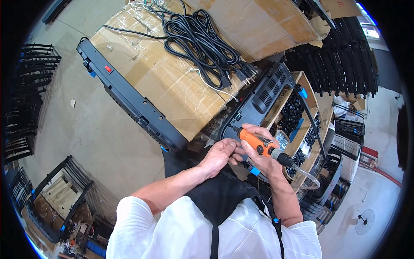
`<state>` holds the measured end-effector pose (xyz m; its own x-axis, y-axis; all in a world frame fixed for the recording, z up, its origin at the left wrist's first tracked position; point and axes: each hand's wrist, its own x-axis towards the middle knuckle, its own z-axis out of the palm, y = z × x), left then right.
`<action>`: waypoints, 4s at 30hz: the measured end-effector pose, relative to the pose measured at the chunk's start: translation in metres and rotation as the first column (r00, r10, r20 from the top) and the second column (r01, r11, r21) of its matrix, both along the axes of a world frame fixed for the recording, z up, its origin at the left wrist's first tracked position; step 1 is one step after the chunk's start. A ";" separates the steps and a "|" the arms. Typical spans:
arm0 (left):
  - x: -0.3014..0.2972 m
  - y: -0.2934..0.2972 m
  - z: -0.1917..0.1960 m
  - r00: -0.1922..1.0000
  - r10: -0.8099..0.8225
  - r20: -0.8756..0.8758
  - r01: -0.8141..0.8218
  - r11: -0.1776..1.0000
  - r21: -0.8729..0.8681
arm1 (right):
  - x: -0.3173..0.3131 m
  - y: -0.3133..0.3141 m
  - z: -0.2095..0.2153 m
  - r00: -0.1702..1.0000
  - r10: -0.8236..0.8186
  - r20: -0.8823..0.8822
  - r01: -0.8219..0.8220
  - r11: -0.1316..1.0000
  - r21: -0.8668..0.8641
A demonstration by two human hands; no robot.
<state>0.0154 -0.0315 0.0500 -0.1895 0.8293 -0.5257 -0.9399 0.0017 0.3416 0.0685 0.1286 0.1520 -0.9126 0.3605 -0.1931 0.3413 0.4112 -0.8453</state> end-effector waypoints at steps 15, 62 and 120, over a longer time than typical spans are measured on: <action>-0.014 0.036 0.003 0.910 0.290 0.295 -0.238 0.950 -0.200 | 0.016 0.035 0.039 0.962 -0.205 -0.182 0.159 0.958 -0.240; -0.031 0.375 -0.022 0.994 0.090 0.065 -0.081 0.988 -0.129 | -0.031 0.387 0.001 0.979 -0.198 -0.045 0.201 0.974 0.107; -0.030 0.375 -0.034 0.981 0.192 0.009 -0.191 0.974 0.118 | -0.085 0.383 -0.017 0.970 -0.089 -0.225 0.101 0.994 0.041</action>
